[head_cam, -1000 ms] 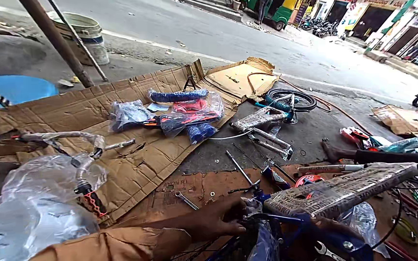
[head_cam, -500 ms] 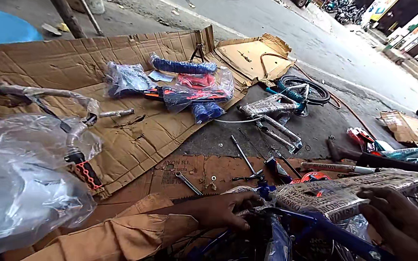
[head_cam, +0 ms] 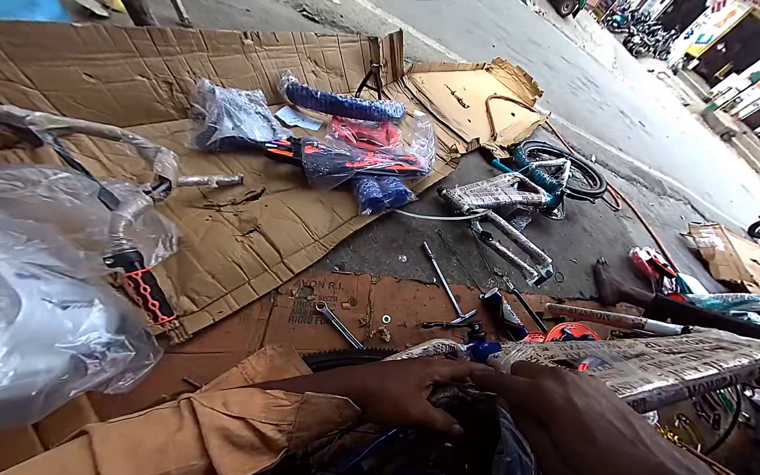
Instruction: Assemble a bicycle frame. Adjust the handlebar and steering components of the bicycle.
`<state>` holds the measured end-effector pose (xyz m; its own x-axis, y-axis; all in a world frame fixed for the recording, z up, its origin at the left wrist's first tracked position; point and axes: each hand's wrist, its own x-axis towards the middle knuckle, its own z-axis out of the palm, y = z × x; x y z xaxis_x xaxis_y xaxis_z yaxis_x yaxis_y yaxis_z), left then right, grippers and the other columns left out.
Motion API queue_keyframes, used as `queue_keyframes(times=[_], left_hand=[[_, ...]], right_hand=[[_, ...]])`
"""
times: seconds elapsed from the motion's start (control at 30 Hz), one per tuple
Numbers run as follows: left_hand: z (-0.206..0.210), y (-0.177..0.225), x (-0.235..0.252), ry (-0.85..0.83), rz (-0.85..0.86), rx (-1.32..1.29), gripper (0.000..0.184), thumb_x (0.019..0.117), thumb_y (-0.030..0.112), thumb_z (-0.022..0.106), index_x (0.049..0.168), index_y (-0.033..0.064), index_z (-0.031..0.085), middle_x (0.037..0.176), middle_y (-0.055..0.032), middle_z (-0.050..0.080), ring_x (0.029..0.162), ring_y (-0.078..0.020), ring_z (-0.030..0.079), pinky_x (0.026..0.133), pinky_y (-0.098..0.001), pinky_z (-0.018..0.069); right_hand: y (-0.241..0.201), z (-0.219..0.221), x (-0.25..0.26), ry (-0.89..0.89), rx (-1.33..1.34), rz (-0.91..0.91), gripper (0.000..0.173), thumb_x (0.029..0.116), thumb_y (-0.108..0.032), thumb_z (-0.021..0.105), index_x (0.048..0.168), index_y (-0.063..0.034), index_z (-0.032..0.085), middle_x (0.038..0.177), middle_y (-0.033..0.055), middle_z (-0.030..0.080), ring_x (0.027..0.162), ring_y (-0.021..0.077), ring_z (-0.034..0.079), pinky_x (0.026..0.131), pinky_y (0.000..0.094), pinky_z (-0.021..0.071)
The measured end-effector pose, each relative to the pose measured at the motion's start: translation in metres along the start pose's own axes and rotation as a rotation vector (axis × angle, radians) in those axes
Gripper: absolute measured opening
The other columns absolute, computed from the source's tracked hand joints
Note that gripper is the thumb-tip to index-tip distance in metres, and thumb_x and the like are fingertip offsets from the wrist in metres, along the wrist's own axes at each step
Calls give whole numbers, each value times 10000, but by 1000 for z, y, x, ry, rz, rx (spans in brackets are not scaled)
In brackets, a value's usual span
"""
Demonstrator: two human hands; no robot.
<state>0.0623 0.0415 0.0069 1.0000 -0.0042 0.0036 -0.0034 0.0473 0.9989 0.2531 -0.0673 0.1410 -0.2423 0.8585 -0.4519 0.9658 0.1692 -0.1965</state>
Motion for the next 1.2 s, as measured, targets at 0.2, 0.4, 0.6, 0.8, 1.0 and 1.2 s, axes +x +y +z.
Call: queue_keyframes(times=[0.2, 0.4, 0.6, 0.8, 1.0, 1.2], left_hand=[[-1, -3, 3, 24, -64, 82, 553, 974, 222, 701, 1479, 104, 509, 1410, -94, 574, 1255, -151, 573, 1091, -375, 461], [3, -2, 0, 156, -73, 157, 471, 945, 275, 742, 1347, 110, 562, 1192, -93, 634, 1008, -177, 642, 895, -384, 550], [4, 3, -3, 195, -159, 183, 474, 947, 381, 729, 1255, 77, 537, 1068, -89, 624, 893, -176, 639, 810, -382, 556], [5, 0, -4, 211, -86, 140, 412, 974, 378, 695, 1207, 69, 553, 977, -69, 627, 834, -147, 622, 767, -347, 542], [5, -2, -5, 180, -71, 79, 409, 974, 333, 704, 1232, 59, 545, 1030, -73, 630, 878, -133, 623, 794, -326, 538], [6, -5, -6, 218, -41, 39, 400, 949, 279, 743, 1215, 42, 561, 1046, -93, 654, 910, -158, 648, 833, -369, 555]], right_hand=[[0, 6, -4, 57, 11, 40, 393, 1024, -241, 450, 1335, -286, 685, 857, 107, 655, 694, 308, 668, 538, 528, 525], [-14, 1, -1, -75, -28, 102, 410, 1028, -219, 468, 1398, -245, 642, 884, 152, 702, 754, 368, 704, 590, 576, 541], [-16, -1, 4, -195, -62, 140, 399, 1042, -221, 445, 1410, -185, 593, 990, 165, 686, 821, 387, 702, 630, 587, 548], [-1, -8, 17, -337, -98, 28, 403, 1101, -413, 370, 1319, -125, 548, 792, 163, 630, 737, 406, 673, 624, 584, 531], [49, 2, 32, -209, 128, -252, 361, 1106, -345, 413, 1259, -152, 676, 821, 82, 677, 726, 248, 675, 648, 486, 544], [93, 26, 57, -285, 104, -142, 303, 1006, -57, 498, 1226, -75, 706, 1104, 145, 721, 1035, 308, 697, 920, 531, 541]])
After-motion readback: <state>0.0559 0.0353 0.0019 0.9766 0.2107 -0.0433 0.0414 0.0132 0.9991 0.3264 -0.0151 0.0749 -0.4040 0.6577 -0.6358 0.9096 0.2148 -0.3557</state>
